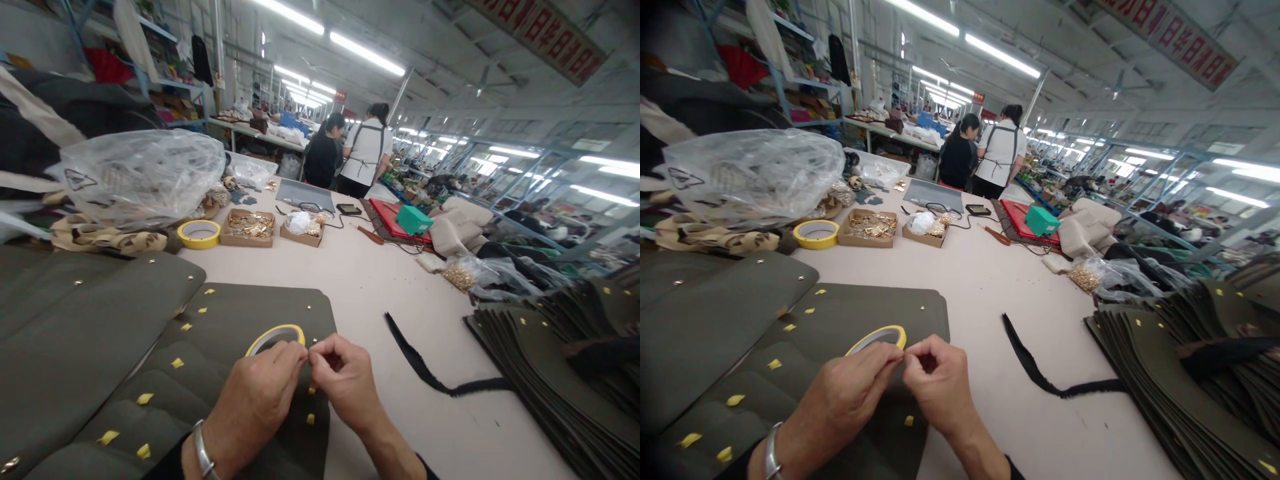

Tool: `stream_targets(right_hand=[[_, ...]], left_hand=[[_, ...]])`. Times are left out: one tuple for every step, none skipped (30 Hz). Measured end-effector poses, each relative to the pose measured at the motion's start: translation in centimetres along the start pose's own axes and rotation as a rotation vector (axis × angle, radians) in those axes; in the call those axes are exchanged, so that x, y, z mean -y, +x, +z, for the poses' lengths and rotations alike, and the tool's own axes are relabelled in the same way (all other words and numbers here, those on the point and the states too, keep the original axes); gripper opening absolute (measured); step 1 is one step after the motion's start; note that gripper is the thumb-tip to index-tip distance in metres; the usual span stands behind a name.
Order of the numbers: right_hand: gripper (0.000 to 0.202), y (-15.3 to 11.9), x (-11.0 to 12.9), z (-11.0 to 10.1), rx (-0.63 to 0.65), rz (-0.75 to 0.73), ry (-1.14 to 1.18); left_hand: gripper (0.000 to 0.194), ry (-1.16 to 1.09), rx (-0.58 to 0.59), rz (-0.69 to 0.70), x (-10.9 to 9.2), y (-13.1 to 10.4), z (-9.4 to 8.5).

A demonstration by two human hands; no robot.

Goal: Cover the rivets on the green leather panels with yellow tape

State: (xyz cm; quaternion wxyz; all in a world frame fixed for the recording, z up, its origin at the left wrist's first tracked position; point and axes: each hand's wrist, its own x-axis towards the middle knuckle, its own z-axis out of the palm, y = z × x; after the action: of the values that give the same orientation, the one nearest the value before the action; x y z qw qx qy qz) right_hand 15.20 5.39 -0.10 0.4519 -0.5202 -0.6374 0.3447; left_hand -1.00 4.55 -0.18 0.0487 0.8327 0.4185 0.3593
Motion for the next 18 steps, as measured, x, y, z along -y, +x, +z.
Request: stream_targets(right_hand=[[0.01, 0.3, -0.3, -0.1, -0.007, 0.112, 0.101], [0.012, 0.7, -0.8, -0.3, -0.023, 0.201, 0.184], [0.015, 1.0, -1.3, -0.6, -0.043, 0.268, 0.241], [0.019, 1.4, -2.0, -1.0, -0.056, 0.323, 0.277], [0.024, 1.7, -2.6, -1.4, -0.044, 0.365, 0.293], [0.027, 2.0, -3.2, -1.8, -0.016, 0.393, 0.295], [0.03, 2.2, -3.8, -2.2, 0.016, 0.407, 0.286], [0.031, 2.2, -4.2, -2.4, 0.045, 0.409, 0.265], [0.031, 2.2, -4.5, -2.5, 0.063, 0.401, 0.237], [0.031, 2.2, -4.7, -2.4, 0.073, 0.389, 0.2], [0.03, 2.2, -4.9, -2.3, 0.082, 0.375, 0.155], [0.028, 2.1, -4.9, -2.1, 0.093, 0.358, 0.103], [0.025, 2.1, -4.9, -1.8, 0.106, 0.336, 0.044], [0.023, 2.1, -4.8, -1.6, 0.114, 0.307, -0.019], [0.022, 2.1, -4.7, -1.4, 0.12, 0.274, -0.084], [0.02, 2.2, -4.5, -1.3, 0.122, 0.235, -0.147], [0.019, 2.2, -4.4, -1.2, 0.122, 0.194, -0.208], [0.018, 2.3, -4.3, -1.1, 0.121, 0.152, -0.266]], left_hand=[[0.024, 0.001, -0.034, 0.018, -0.1, 0.0, -0.1], [0.022, 0.001, -0.058, 0.026, -0.2, -0.1, -0.1], [0.021, 0.009, -0.068, 0.024, -0.2, -0.3, -0.2], [0.02, 0.033, -0.053, 0.011, -0.1, -0.4, -0.2], [0.019, 0.075, -0.011, -0.013, 0.1, -0.6, -0.2], [0.018, 0.129, 0.057, -0.046, 0.3, -0.8, -0.1], [0.018, 0.187, 0.145, -0.086, 0.5, -0.9, 0.0], [0.018, 0.238, 0.239, -0.124, 0.7, -1.0, 0.1], [0.018, 0.274, 0.331, -0.155, 0.8, -1.1, 0.2], [0.019, 0.296, 0.408, -0.177, 0.8, -1.0, 0.2], [0.02, 0.306, 0.461, -0.189, 0.8, -1.0, 0.3], [0.02, 0.31, 0.494, -0.194, 0.7, -0.9, 0.3], [0.021, 0.312, 0.513, -0.196, 0.6, -0.8, 0.3], [0.021, 0.313, 0.523, -0.197, 0.5, -0.6, 0.3], [0.021, 0.315, 0.529, -0.199, 0.4, -0.6, 0.3], [0.021, 0.316, 0.531, -0.202, 0.4, -0.5, 0.3], [0.021, 0.315, 0.532, -0.205, 0.3, -0.5, 0.3], [0.021, 0.312, 0.533, -0.207, 0.3, -0.4, 0.3]])
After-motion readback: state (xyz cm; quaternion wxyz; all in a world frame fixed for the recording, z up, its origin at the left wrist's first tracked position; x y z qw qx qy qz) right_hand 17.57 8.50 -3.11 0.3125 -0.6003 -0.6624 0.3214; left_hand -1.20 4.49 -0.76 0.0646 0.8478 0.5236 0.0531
